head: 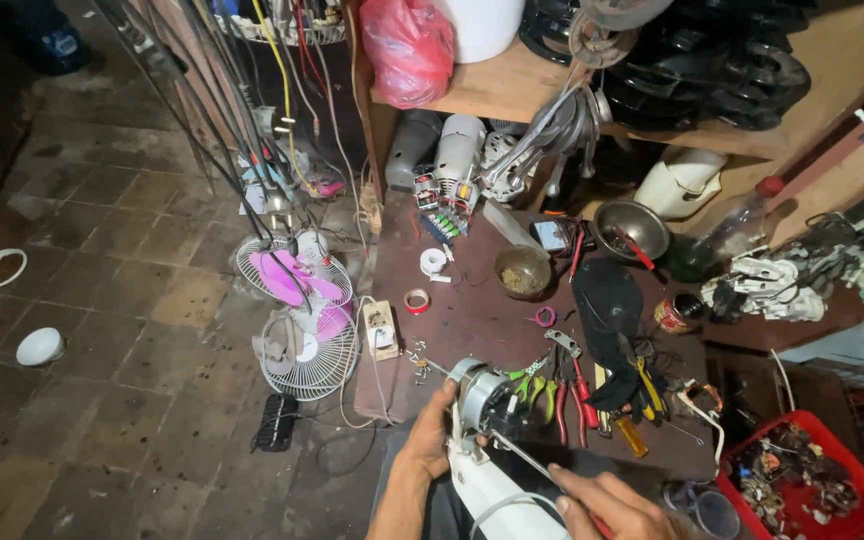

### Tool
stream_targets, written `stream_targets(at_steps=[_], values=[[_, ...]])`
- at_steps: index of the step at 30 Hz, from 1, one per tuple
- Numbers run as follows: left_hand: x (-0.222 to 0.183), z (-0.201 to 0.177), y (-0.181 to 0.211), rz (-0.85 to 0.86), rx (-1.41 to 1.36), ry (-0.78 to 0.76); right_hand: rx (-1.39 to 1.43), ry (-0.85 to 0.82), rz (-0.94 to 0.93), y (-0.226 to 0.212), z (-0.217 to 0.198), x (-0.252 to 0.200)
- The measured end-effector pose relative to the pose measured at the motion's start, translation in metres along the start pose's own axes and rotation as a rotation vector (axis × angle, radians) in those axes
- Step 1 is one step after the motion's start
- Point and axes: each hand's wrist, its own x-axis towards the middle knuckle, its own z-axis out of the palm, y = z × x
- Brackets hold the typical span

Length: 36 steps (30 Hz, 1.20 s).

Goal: Disassembling a fan motor to inspect and repair internal components using a screwdriver

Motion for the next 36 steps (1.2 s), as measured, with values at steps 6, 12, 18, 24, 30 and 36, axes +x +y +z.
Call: stream_targets(at_steps=[6,12,18,24,30,36], values=[[-0.008,0.007,0.009,0.038,0.016,0.032,-0.113,-0.286,0.219,-0.033,-0.020,0.017],[-0.008,0.004,0.008,0.044,0.049,0.027,-0.095,-0.414,0.306,-0.043,-0.026,0.027],[-0.009,0.005,0.005,0.108,0.101,-0.020,0.551,-0.644,0.670,-0.017,-0.031,0.052],[-0.020,0.023,0.006,0.151,0.132,-0.062,-0.115,-0.361,0.195,-0.041,-0.026,0.034],[-0.021,0.019,-0.003,0.081,0.146,0.032,-0.745,0.261,-0.697,-0.047,-0.017,0.021],[-0.025,0.033,0.008,0.111,0.205,0.013,-0.749,0.129,-0.403,-0.029,0.006,0.024]])
